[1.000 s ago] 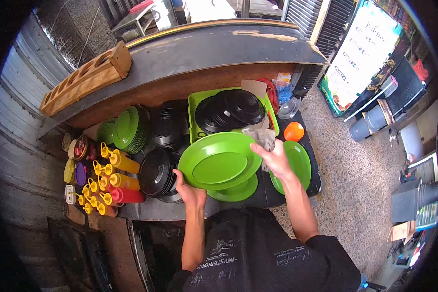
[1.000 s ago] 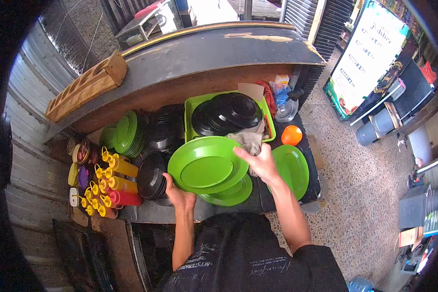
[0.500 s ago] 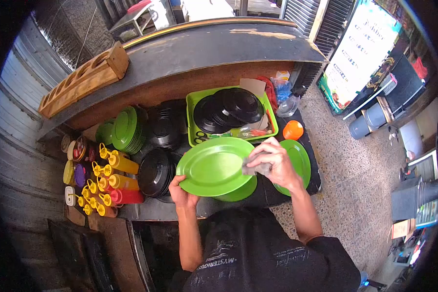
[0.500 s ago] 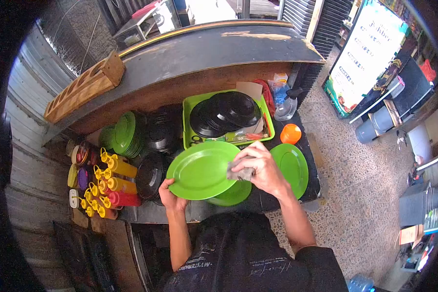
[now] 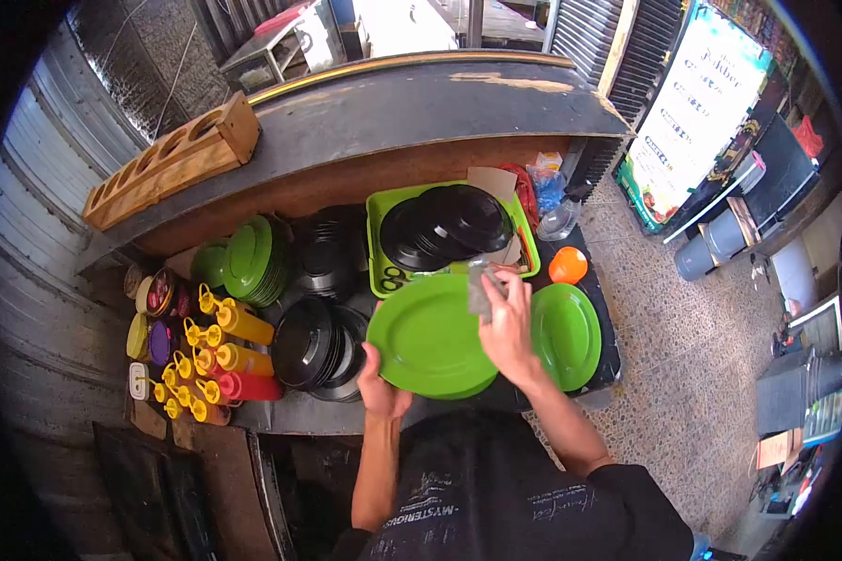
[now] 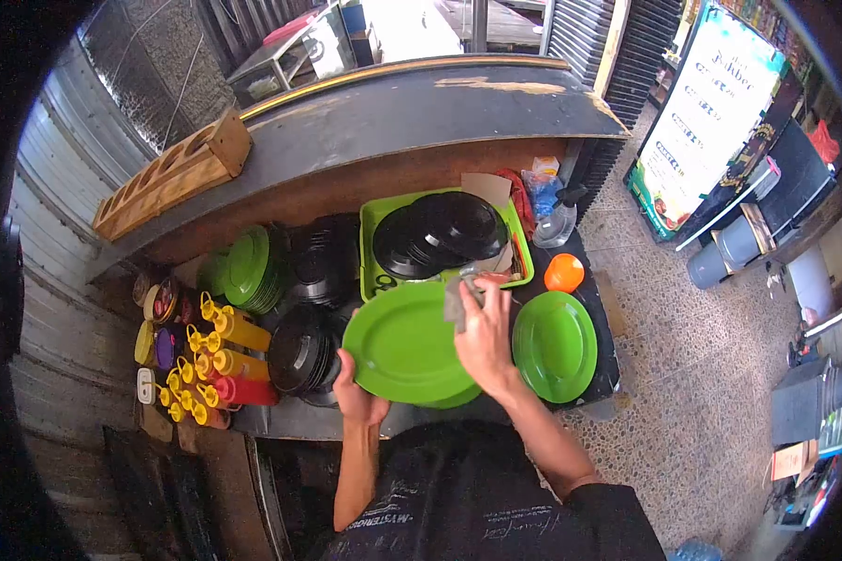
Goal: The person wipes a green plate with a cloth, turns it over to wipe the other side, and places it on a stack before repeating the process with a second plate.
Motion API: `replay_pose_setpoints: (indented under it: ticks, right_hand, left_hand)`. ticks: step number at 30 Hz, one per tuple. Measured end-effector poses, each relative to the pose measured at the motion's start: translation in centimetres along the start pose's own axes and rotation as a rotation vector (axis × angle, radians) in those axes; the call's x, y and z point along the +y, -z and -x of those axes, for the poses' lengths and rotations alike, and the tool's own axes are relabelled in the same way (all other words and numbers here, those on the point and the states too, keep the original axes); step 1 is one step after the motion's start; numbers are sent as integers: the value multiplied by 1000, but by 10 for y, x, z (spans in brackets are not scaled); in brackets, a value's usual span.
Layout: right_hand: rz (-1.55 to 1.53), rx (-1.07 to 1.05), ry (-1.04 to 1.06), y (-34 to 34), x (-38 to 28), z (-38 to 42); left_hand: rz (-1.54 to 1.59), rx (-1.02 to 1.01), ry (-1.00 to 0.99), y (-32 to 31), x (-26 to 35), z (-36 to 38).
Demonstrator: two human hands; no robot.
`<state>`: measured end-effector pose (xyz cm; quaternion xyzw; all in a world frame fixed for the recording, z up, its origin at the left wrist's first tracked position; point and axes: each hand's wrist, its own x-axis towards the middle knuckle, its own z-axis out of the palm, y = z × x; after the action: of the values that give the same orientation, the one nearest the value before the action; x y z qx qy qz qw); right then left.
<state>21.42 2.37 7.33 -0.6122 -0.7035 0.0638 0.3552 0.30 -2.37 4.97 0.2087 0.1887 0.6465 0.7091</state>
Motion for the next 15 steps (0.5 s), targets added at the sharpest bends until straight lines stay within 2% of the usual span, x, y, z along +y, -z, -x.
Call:
replay_pose_setpoints:
  ticks: [8,10,11,12,14,15]
  right_hand:
    - [-305,-85,202,-29,-56,16]
    - [-369,-203,319,-27,-63,20]
    - [-463,-262,320,-24,-66,23]
    - [-464,-263,320,-23,-66,26]
    - [-483,-448,443,-20,-64,33]
    - [-473,-440,467,-18,-63,34]
  left_hand:
    - [-34,17,134,7,-25,2]
    - [126,-9,90,1,-18,-1]
    - [103,-1,-3,-4,-17,-2]
    - [102,0,-3,-8,-13,-5]
    - [-8,89,-43,-11,-7,-7]
    - [-31,114,-56,-13,-6,-8]
